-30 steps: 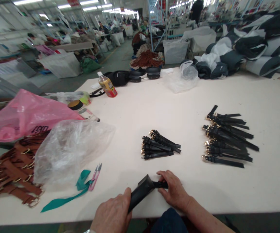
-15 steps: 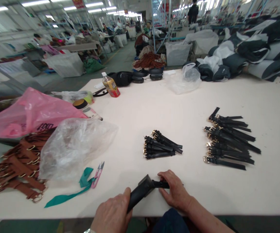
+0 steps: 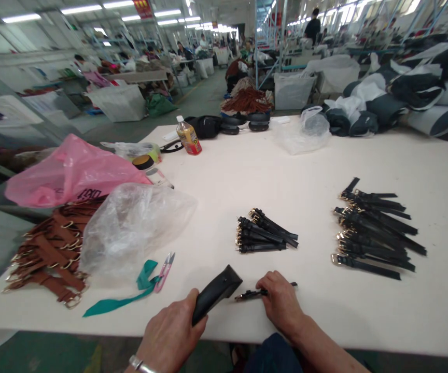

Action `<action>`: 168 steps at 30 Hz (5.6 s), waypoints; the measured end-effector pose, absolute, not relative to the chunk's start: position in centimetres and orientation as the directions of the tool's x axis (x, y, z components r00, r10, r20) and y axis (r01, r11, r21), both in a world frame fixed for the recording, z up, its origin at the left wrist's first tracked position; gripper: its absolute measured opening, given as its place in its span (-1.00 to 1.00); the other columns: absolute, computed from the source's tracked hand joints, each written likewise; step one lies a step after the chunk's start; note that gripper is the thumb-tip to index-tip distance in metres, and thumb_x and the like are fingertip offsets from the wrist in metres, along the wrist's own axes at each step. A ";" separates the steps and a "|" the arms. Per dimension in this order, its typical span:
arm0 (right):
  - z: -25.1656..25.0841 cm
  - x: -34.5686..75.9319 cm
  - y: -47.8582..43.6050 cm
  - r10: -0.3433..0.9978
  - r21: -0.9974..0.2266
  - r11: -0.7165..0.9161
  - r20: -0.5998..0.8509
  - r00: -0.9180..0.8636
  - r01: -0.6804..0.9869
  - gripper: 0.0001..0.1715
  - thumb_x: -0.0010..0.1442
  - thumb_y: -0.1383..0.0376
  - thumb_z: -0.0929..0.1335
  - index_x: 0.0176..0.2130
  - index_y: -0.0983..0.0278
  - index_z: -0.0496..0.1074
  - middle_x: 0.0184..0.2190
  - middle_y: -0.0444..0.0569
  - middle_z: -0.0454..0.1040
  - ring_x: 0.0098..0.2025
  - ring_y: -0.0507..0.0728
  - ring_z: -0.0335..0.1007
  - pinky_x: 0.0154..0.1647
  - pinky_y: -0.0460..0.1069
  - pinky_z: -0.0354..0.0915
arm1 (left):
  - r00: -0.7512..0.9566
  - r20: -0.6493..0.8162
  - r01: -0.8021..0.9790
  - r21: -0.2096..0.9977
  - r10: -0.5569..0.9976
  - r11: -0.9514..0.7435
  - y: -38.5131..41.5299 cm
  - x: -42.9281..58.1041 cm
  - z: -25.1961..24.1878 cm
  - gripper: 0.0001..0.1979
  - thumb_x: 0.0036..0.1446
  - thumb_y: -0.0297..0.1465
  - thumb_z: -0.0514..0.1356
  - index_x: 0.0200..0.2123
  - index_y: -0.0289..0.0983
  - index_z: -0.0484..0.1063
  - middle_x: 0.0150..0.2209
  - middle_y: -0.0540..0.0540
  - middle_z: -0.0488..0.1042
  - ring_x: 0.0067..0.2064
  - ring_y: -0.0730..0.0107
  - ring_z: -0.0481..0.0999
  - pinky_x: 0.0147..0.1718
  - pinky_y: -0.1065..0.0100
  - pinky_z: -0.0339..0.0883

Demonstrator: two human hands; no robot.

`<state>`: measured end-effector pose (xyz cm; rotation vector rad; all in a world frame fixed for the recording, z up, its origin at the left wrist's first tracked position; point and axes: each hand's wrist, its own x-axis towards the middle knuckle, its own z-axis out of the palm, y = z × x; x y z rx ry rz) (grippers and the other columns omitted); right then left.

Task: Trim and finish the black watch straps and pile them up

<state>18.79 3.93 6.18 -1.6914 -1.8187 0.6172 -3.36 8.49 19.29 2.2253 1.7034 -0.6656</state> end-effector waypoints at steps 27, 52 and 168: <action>6.3 19.2 2.6 0.973 -0.656 0.228 0.137 -0.184 0.720 -0.86 0.08 0.31 0.35 -0.27 0.19 0.40 -0.35 -0.05 0.34 -0.27 0.14 0.20 -0.23 0.05 0.09 | 0.280 -0.641 0.932 0.004 0.715 -0.362 5.6 -4.3 18.0 -0.53 0.08 -0.40 -0.04 0.10 -0.28 0.14 -0.10 -0.22 0.45 -0.08 0.12 0.42 -0.10 0.12 0.27; 5.9 18.3 3.9 0.966 -0.684 0.208 0.031 -0.257 0.699 -0.89 0.21 0.32 0.23 -0.38 0.24 0.27 -0.41 -0.11 0.34 -0.32 0.09 0.18 -0.27 0.00 0.05 | 0.330 -0.650 0.908 0.022 0.685 -0.417 5.6 -3.1 18.3 -0.51 0.00 -0.49 0.01 0.07 -0.24 0.14 -0.13 -0.20 0.45 -0.10 0.12 0.44 -0.14 0.11 0.30; 5.0 19.1 3.9 0.962 -0.813 0.270 0.206 -0.178 0.517 -0.82 0.08 0.49 0.23 -0.41 0.25 0.35 -0.34 -0.02 0.39 -0.25 0.12 0.26 -0.24 0.02 0.24 | 0.376 -0.609 0.881 0.000 0.698 -0.474 6.1 -1.6 17.8 -0.54 0.04 -0.41 0.00 0.06 -0.21 0.16 -0.16 -0.15 0.48 -0.14 0.15 0.46 -0.18 0.15 0.29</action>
